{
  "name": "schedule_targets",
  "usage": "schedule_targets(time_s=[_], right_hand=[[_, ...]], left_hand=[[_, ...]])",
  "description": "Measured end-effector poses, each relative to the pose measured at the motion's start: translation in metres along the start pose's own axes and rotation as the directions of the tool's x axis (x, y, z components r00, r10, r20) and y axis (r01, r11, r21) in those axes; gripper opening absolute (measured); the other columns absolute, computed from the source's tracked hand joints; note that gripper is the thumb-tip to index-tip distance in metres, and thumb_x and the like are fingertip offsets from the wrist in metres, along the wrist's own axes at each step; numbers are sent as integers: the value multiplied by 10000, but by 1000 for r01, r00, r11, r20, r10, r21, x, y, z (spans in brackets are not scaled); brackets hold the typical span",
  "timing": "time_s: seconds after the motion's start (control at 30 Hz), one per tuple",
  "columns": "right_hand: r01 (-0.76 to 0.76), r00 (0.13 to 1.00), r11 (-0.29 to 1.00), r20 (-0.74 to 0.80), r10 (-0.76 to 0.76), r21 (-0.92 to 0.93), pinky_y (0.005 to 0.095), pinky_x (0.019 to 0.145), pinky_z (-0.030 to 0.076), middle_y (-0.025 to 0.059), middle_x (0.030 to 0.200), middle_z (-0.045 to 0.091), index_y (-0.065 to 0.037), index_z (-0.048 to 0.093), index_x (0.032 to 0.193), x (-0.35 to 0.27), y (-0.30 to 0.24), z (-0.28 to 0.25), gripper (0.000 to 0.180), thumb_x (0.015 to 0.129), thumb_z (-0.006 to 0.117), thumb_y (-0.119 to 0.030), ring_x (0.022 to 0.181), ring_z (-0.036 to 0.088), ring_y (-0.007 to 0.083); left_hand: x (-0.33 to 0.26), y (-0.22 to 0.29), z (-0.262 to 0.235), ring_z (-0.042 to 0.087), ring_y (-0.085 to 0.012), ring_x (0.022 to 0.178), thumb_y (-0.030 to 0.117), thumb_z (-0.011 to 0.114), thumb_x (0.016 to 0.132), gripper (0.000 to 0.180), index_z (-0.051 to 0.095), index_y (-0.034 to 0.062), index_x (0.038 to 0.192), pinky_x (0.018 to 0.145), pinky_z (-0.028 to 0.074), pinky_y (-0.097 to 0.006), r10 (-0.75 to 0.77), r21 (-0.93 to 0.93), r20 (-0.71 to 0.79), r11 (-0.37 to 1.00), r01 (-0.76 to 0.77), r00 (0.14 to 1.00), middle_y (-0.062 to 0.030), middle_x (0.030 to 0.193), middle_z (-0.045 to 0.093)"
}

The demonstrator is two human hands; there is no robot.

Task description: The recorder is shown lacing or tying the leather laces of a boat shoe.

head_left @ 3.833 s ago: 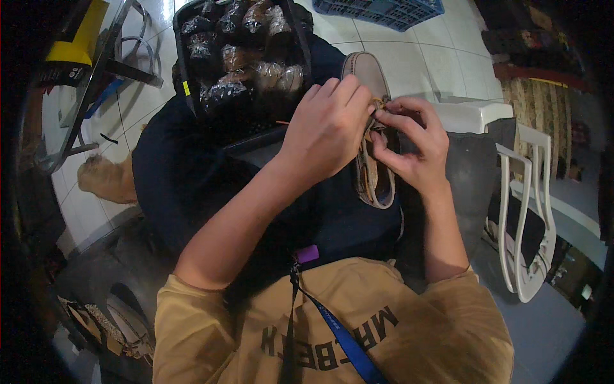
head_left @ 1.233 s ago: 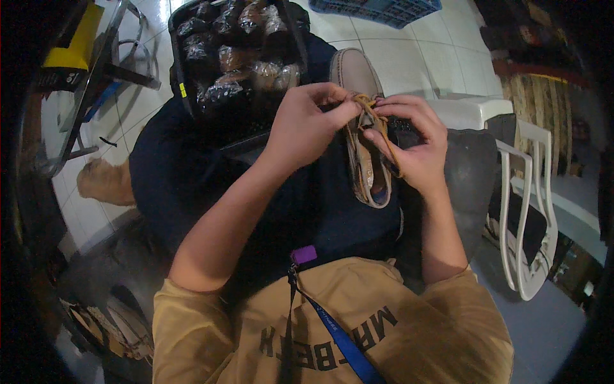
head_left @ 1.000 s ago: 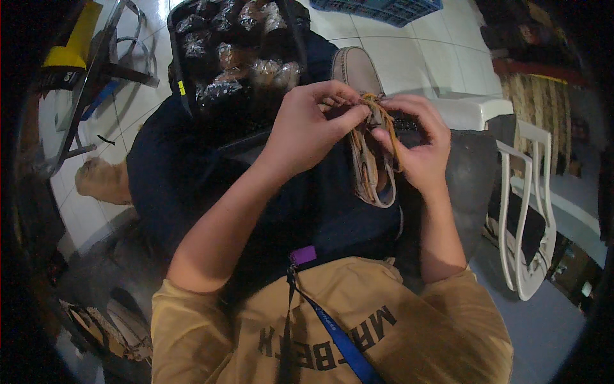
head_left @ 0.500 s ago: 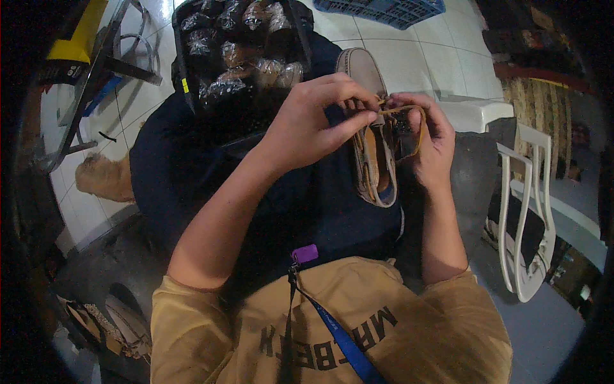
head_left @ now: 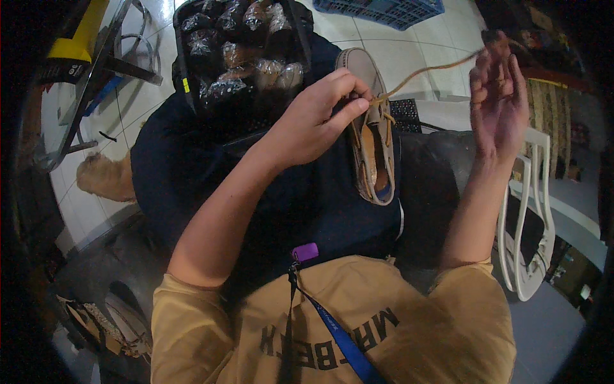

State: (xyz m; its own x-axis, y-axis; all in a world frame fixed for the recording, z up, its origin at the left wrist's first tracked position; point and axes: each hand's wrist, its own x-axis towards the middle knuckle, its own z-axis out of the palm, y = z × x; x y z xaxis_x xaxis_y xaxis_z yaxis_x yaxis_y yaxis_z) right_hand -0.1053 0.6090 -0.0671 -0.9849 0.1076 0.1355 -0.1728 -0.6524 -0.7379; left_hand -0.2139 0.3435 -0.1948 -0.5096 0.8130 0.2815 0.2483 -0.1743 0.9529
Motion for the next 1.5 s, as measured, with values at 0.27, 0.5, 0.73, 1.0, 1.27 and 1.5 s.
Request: schedule_targets(time_s=[0.27,0.5,0.73,1.0,1.27,1.5], right_hand=[[-60,842,631,-378,-384,-774,405,956,586,270,1352,666,3,380,1539,-14,33,5,605,1059,619,-278,1027,755,361],[-342,938,-268,-345,-35,-901,360,862,542,148,1119,703,-70,761,1165,-10,57,33,326,938,794,-302,912,707,271],[202,969,-126,180,172,-971,411,992,507,103,1201,681,-39,736,1016,6,59,34,201,913,786,-205,1164,639,307],[18,908,115,65,415,-993,358,949,464,96,1035,618,10,617,940,10,43,19,235,1030,670,-200,1004,594,251],[-246,894,131,-173,414,-960,280,864,458,-5,887,648,-7,678,981,4,17,12,201,1017,710,-202,896,570,92],[-213,940,138,-164,300,-967,277,900,468,16,968,695,-13,724,1059,4,8,-28,211,1023,715,-220,953,599,95]], left_hand=[[2,6,5,600,-249,1018,188,570,1073,207,621,-12,1094,966,455,-352,-34,2,-7,999,34,999,-114,1023,593],[1,3,5,609,-237,1037,203,574,1072,222,628,-11,1095,975,455,-352,-43,-24,-17,999,42,999,-113,1031,604],[1,3,5,607,-231,1043,207,577,1071,221,631,-6,1089,975,455,-352,-55,-32,-34,998,54,998,-113,1036,607],[2,5,6,596,-222,1013,194,579,1064,208,625,-9,1076,950,455,-349,-64,-46,-36,997,62,997,-106,1017,598],[1,6,5,588,-213,1004,188,583,1058,201,620,-9,1076,946,452,-341,-65,-45,-27,997,64,998,-101,1021,588],[0,9,3,580,-195,1011,185,577,1057,198,617,-7,1076,960,446,-337,-99,-61,-9,993,99,995,-91,1013,576]])
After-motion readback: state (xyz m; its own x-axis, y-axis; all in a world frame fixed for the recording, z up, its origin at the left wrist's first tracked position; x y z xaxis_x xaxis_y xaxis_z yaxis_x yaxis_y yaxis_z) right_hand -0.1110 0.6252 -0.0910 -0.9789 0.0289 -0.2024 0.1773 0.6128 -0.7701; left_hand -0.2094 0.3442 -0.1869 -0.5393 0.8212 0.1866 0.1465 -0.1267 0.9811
